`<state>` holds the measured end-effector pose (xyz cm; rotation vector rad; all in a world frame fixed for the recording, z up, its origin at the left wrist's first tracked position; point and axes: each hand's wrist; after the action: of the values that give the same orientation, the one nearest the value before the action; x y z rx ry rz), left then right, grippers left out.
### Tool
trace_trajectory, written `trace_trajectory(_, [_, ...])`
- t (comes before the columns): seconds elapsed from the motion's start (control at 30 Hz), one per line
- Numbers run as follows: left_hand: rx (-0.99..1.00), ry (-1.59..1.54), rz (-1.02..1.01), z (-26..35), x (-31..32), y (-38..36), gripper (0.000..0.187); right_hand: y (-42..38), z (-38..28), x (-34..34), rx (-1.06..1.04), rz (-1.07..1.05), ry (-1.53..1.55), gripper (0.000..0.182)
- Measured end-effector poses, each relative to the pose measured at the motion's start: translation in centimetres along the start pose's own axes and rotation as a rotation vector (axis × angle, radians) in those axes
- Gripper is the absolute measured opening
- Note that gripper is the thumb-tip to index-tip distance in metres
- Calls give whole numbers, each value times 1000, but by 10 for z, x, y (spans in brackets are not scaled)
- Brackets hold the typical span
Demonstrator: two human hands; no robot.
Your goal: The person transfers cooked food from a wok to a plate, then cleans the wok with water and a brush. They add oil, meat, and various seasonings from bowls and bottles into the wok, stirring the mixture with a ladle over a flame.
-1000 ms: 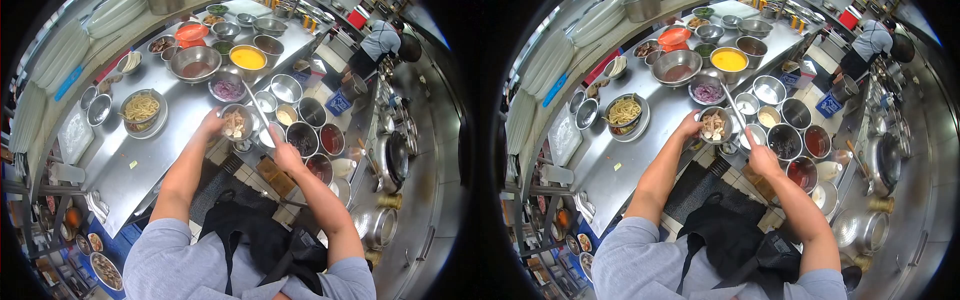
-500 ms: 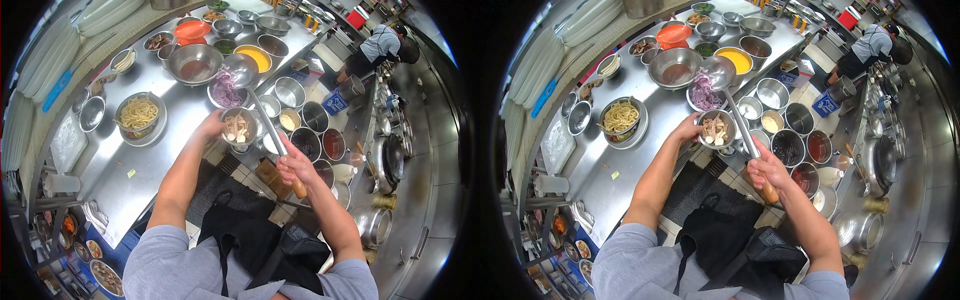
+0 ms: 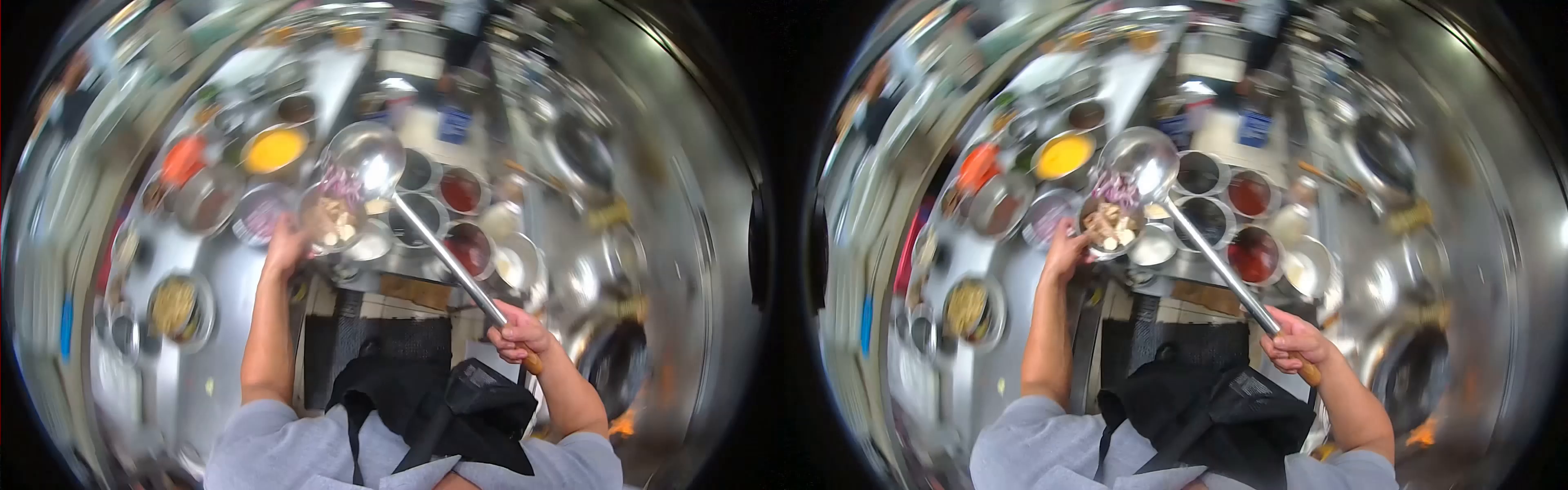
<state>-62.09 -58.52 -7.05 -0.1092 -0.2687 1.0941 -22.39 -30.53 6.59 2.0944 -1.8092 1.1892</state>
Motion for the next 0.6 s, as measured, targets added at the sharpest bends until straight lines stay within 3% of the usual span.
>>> trace_trajectory(0.17, [-60,-103,-265,-20,189,39,58,-170,87,-11,-321,466,234,80])
trace_trajectory(0.23, [-74,-137,-488,-17,262,15,32,-232,138,-9,-542,685,243,81])
trace_trajectory(0.27, [-106,-145,-586,-36,307,15,21,-255,156,10,-650,910,289,83])
trace_trajectory(0.37, [-324,-116,-799,-67,439,-71,14,-336,216,-32,-745,1376,389,90])
trace_trajectory(0.43, [-370,-84,-879,-79,491,-115,13,-371,225,-71,-540,1693,140,93])
trace_trajectory(0.47, [-431,-84,-895,-86,515,-137,14,-386,242,-95,-548,1702,154,93])
trace_trajectory(0.53, [-458,0,-1009,-110,560,-161,16,-415,267,-147,95,1972,-166,95])
trace_trajectory(0.57, [-496,-30,-1063,-116,579,-179,14,-422,279,-159,88,1977,-164,95])
trace_trajectory(0.6, [-508,-54,-1097,-120,595,-202,12,-427,290,-163,243,2062,-380,94])
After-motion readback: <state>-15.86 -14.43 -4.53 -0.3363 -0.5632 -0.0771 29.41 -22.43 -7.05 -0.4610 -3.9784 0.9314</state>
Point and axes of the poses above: each hand's wrist, its own y-axis towards the middle knuckle, its own x-axis out of the palm, z = x × y, and after that the axes turned 8 degrees about -y, right-handed
